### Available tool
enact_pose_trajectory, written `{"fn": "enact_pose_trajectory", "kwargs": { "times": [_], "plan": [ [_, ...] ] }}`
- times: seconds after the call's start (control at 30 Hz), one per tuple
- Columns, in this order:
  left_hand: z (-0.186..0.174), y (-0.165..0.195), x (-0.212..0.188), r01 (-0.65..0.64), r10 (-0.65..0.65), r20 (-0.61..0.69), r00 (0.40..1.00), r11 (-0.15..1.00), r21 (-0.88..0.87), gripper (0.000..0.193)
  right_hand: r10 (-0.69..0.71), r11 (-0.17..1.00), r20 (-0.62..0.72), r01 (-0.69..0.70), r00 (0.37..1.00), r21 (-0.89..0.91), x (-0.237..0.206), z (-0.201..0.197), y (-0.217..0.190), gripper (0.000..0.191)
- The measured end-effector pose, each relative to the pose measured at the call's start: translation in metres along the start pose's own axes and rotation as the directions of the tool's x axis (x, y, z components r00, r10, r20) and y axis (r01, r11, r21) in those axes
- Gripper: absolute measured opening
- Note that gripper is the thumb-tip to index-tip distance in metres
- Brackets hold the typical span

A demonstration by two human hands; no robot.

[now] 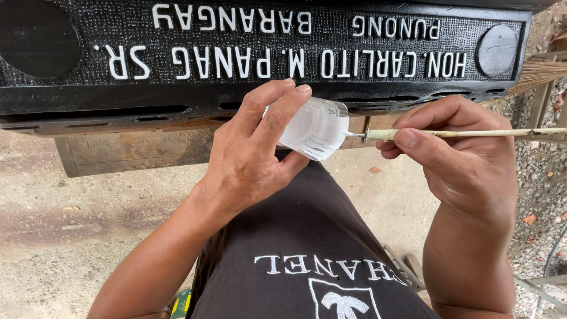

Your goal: The person hand-paints white lettering onto a black wooden memorial sign using a small brush, dipping the brush into a cup of white paint between strokes. They work along the carved text reading 'HON. CARLITO M. PANAG SR.' and 'PUNONG BARANGAY', briefly stepping back to view the sign before resuming painting.

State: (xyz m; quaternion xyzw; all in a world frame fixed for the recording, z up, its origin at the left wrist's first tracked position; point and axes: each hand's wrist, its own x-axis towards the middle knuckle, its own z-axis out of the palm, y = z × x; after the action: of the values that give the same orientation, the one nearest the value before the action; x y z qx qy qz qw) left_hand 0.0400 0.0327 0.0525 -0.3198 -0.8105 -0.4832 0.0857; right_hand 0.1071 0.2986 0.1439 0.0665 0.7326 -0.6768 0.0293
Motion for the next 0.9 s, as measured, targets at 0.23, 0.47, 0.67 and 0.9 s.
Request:
{"fn": "enact_pose_trajectory", "kwargs": {
  "times": [0.23,0.47,0.67,0.9],
  "plan": [
    [0.0,-0.002,0.0,0.042,-0.043,-0.02,0.999,0.997,-0.061,0.078,-0.001,0.97,0.058,-0.013,0.998,0.241,0.013,-0.003,-0.001,0.007],
    [0.003,-0.035,-0.001,-0.149,0.146,-0.03,0.989,0.973,-0.175,0.076,-0.136,0.96,0.01,0.129,0.991,0.25,0.069,0.013,0.011,0.003],
    [0.005,-0.057,0.001,-0.203,0.207,-0.007,0.978,0.949,-0.242,0.069,-0.176,0.973,-0.079,0.16,0.981,-0.168,0.139,0.04,0.038,0.013],
    [0.001,-0.066,0.004,-0.175,0.186,0.011,0.982,0.941,-0.291,0.056,-0.255,0.923,0.09,0.27,0.963,-0.274,0.174,0.043,0.041,0.016]
  ]
}}
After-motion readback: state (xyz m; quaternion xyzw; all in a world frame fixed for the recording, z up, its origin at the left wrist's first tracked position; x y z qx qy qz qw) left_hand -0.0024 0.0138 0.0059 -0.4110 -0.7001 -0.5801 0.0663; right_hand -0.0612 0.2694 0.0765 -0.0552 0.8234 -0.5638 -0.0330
